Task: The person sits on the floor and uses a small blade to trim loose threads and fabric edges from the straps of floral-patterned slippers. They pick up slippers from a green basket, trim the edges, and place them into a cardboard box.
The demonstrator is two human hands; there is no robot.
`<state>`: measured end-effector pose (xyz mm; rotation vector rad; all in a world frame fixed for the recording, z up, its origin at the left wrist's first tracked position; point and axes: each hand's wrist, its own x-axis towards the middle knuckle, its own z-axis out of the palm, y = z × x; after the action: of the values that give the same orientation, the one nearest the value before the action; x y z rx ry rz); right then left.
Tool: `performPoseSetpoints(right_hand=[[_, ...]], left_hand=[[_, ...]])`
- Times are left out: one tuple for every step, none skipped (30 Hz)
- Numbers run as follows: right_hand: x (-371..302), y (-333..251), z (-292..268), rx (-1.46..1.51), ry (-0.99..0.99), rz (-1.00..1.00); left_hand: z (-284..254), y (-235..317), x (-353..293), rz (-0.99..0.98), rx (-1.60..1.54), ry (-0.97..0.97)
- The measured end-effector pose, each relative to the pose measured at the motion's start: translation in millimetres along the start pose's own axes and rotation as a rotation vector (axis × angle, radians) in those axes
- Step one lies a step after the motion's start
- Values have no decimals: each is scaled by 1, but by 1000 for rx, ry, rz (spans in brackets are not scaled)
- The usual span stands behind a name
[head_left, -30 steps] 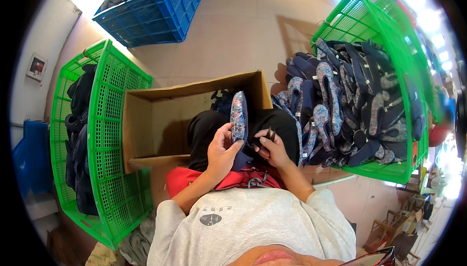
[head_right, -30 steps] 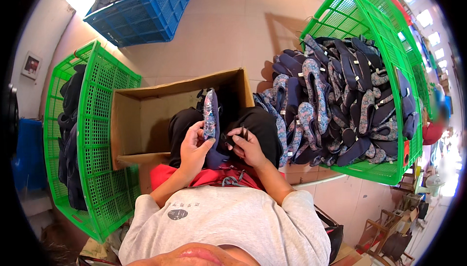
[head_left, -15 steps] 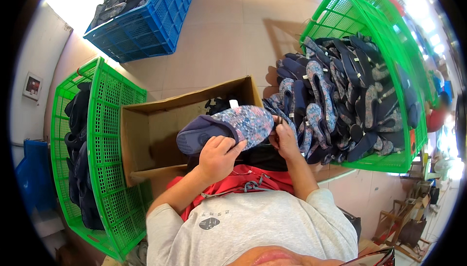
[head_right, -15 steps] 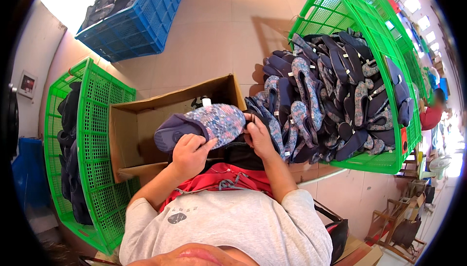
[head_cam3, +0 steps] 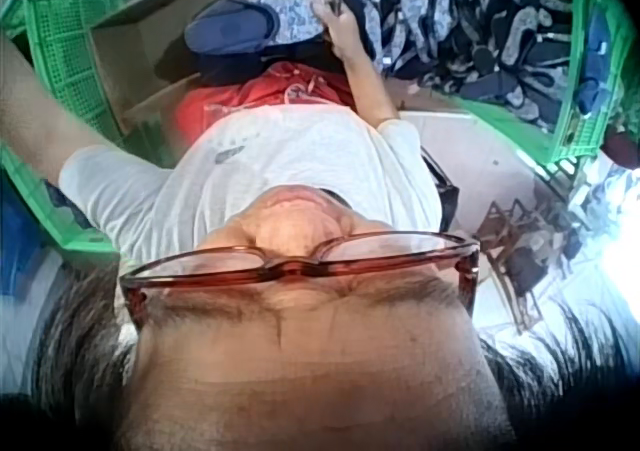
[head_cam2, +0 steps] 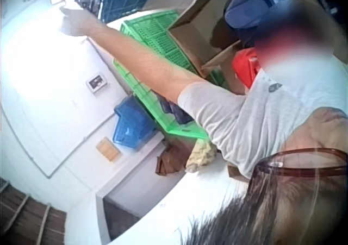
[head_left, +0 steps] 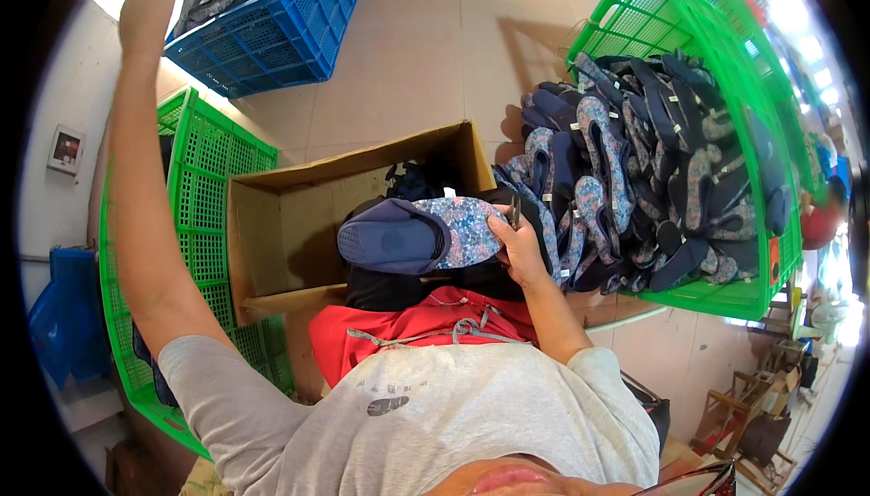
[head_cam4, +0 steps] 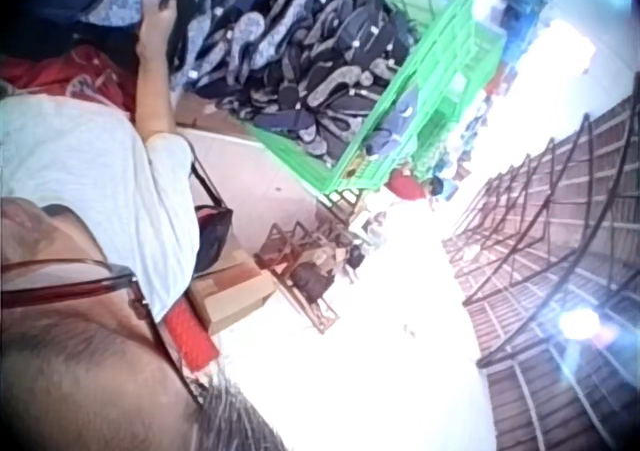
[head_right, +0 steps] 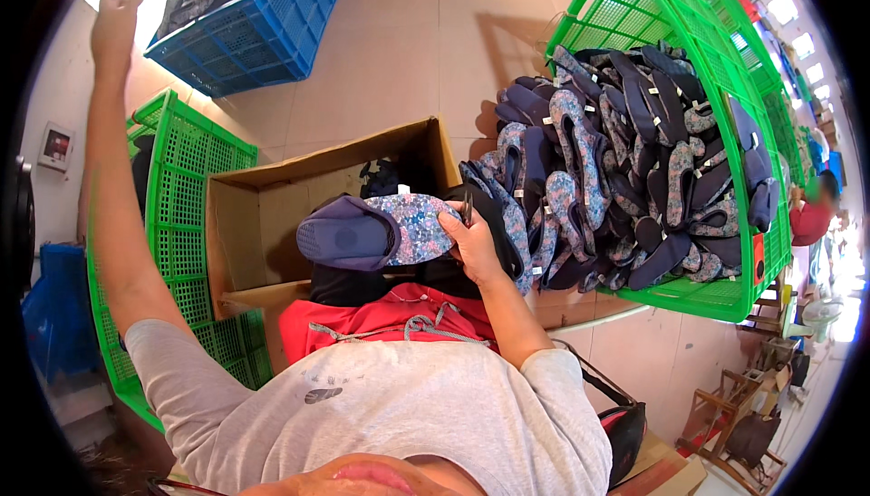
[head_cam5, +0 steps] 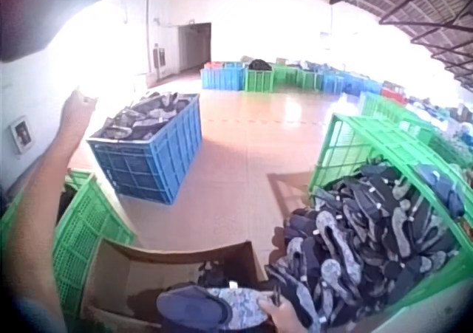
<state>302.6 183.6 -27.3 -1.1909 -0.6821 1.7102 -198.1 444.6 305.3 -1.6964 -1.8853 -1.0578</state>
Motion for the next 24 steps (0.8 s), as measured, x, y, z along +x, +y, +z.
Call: performPoseSetpoints(right_hand=[[0, 0, -1, -5, -5, 9], [0, 0, -3, 26, -52, 29], [1, 1, -2, 28, -58, 22], [1, 1, -1, 31, -54, 11], [1, 1, 0, 35, -46, -3], [-1, -1, -3, 14, -6, -3], [-2, -3, -2, 3, -4, 7], [-2, -3, -2, -10, 1, 15], [-2, -1, 0, 6, -8, 8], [-1, 1, 0, 21, -4, -1], [0, 3, 0, 37, 4, -14], [2, 6, -3, 34, -7, -24], [5, 9, -7, 31, -22, -34], [6, 13, -9, 35, -38, -42], [6, 14, -8, 26, -43, -56], [5, 15, -7, 23, -44, -68], [5, 16, -7, 11, -44, -81], [6, 15, -10, 0, -73, -78], [7, 15, -12, -15, -103, -81], [7, 15, -14, -30, -133, -84], [7, 14, -14, -27, -149, -85], [5, 13, -15, -24, -164, -87], [3, 14, -16, -21, -179, -89], [3, 15, -16, -17, -165, -109]], left_hand=[[-4, -5, 7, -35, -95, 7], [-2, -12, 6, -52, -227, -9], [0, -8, 0, -69, -357, -23], [10, 7, -18, -16, -272, -85], [18, 32, -48, 11, -227, -194], [38, 56, -81, 46, -209, -307], [32, 84, -118, 48, -189, -455], [20, 112, -153, -19, -256, -794], [17, 116, -189, 208, -175, -848], [5, 131, -219, 249, -147, -1029], [-1, 144, -244, 420, -151, -1124], [1, 149, -270, 361, -183, -1261], [5, 149, -296, 327, -263, -1320], [8, 150, -325, 268, -387, -1283], [10, 155, -347, 191, -458, -1271], [8, 164, -363, 118, -464, -1283], [8, 171, -376, 103, -480, -1290], [8, 178, -385, 80, -511, -1287], [9, 184, -394, 59, -544, -1279], [10, 188, -402, 30, -523, -1245], [9, 192, -407, 1, -494, -1204], [8, 197, -409, -29, -483, -1171], [8, 199, -414, -44, -515, -1117], [11, 200, -418, -58, -528, -1054]])
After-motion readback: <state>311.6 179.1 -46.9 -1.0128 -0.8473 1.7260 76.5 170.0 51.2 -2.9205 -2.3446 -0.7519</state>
